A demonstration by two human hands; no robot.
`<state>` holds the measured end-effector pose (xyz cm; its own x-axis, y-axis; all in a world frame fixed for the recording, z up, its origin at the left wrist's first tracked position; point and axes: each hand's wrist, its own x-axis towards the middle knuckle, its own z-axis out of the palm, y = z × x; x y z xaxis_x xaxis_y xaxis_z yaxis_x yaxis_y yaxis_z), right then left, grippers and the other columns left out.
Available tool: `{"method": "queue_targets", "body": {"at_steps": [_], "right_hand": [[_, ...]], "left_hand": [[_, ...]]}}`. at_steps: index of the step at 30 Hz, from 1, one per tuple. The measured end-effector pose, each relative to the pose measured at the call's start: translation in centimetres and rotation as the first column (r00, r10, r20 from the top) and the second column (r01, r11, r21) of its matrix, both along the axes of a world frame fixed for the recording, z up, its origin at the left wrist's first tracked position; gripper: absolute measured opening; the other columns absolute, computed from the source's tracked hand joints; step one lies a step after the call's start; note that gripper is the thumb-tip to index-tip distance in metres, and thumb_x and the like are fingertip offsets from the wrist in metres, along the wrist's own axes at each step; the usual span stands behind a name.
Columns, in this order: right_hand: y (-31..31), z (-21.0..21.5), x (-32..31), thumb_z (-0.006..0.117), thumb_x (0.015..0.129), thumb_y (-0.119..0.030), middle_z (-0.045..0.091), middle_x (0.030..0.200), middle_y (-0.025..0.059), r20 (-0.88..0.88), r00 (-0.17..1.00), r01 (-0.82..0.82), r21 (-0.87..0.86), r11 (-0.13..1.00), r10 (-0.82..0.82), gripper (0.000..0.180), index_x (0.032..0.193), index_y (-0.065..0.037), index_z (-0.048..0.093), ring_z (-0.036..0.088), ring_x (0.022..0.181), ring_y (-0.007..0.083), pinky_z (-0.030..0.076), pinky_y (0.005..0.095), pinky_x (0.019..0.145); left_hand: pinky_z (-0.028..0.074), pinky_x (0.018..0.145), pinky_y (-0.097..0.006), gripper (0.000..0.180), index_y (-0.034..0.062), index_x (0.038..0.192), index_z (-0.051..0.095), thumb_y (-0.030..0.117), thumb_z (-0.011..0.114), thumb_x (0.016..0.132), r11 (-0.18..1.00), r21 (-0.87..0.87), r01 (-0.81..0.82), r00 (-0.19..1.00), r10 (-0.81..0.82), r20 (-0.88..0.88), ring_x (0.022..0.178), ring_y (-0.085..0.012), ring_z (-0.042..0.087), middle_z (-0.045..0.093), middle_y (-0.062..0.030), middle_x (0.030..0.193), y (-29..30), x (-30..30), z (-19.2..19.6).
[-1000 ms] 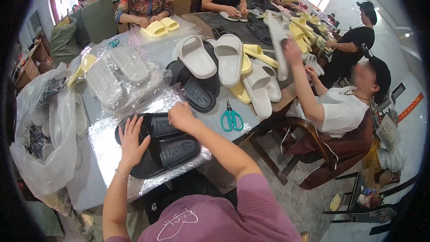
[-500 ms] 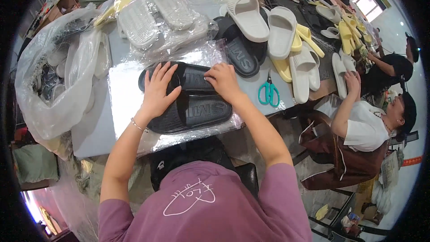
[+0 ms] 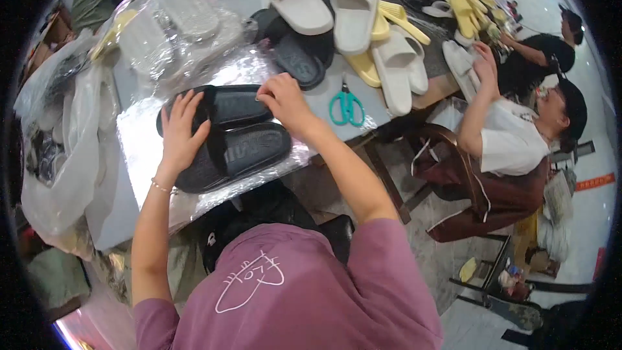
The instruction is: Sorting and inspecting pairs of slippers from a bag on a workshop table.
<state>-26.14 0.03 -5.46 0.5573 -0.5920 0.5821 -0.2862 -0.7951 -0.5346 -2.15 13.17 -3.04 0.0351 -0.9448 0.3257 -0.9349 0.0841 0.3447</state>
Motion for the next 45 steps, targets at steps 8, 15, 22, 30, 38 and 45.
{"method": "queue_targets", "body": {"at_steps": [8, 15, 22, 30, 38, 45], "right_hand": [[3.6, 0.9, -21.6, 0.064, 0.086, -0.018, 0.065, 0.084, 0.0074, -0.086, 0.755, 0.604, 0.476, 0.640, -0.650, 0.021, 0.092, 0.002, 0.064, 0.058, 0.079, 0.0156, 0.045, 0.0280, 0.077], [2.0, -4.6, -22.5, 0.069, 0.082, -0.013, 0.064, 0.077, 0.0022, -0.026, 0.806, 0.450, 0.677, 0.583, -0.592, 0.018, 0.087, 0.004, 0.067, 0.056, 0.073, 0.0082, 0.045, 0.0245, 0.067], [2.9, 0.6, -15.0, 0.071, 0.076, -0.015, 0.065, 0.083, 0.0080, -0.202, 0.651, 0.747, 0.001, 0.664, -0.732, 0.025, 0.097, -0.003, 0.064, 0.060, 0.085, 0.0287, 0.046, 0.0414, 0.076], [6.4, 0.0, 8.4, 0.073, 0.067, -0.018, 0.057, 0.099, 0.0067, -0.299, 0.954, -0.074, -0.192, 0.979, 0.014, 0.038, 0.101, -0.007, 0.061, 0.053, 0.097, 0.0283, 0.039, 0.0389, 0.085], [4.2, 8.1, -0.5, 0.064, 0.059, -0.003, 0.055, 0.096, 0.0115, -0.118, 0.993, -0.065, -0.352, 0.934, 0.024, 0.028, 0.086, -0.006, 0.058, 0.052, 0.092, 0.0305, 0.041, 0.0407, 0.079], [-11.8, 14.6, -17.9, 0.056, 0.087, -0.006, 0.056, 0.087, 0.0255, 0.164, 0.605, 0.786, 0.031, 0.617, -0.779, 0.016, 0.096, 0.004, 0.048, 0.055, 0.085, 0.0439, 0.045, 0.0450, 0.076]], "left_hand": [[0.009, 0.113, -0.051, 0.059, 0.0164, 0.142, 0.038, 0.033, 0.055, 0.088, 0.998, 0.044, 0.032, 0.999, -0.031, -0.024, 0.139, -0.0314, 0.026, 0.035, -0.0110, 0.147, -0.2, -0.2, 0.2], [0.012, 0.112, -0.052, 0.059, 0.0156, 0.141, 0.039, 0.033, 0.056, 0.087, 0.999, 0.025, 0.020, 1.000, -0.020, -0.020, 0.138, -0.0322, 0.027, 0.036, -0.0117, 0.146, -0.3, 0.2, -0.5], [0.010, 0.113, -0.053, 0.056, 0.0110, 0.144, 0.034, 0.031, 0.049, 0.094, 0.998, -0.052, 0.040, 0.992, -0.046, -0.116, 0.139, -0.0323, 0.025, 0.033, -0.0133, 0.148, 1.2, 0.2, 0.8], [0.011, 0.114, -0.052, 0.050, 0.0017, 0.142, 0.034, 0.019, 0.041, 0.095, 0.955, 0.136, -0.263, 0.955, 0.238, 0.178, 0.141, -0.0338, 0.021, 0.031, -0.0143, 0.149, 10.8, 7.1, -1.4], [0.009, 0.113, -0.054, 0.053, 0.0019, 0.143, 0.033, 0.020, 0.041, 0.094, 0.911, 0.241, -0.335, 0.937, 0.295, 0.190, 0.142, -0.0332, 0.019, 0.028, -0.0143, 0.151, 11.1, 6.8, -2.6], [0.007, 0.114, -0.053, 0.056, 0.0005, 0.142, 0.033, 0.018, 0.043, 0.090, 0.915, 0.234, -0.330, 0.937, 0.288, 0.196, 0.141, -0.0349, 0.021, 0.031, -0.0163, 0.149, 11.8, 7.1, -2.9]]}}
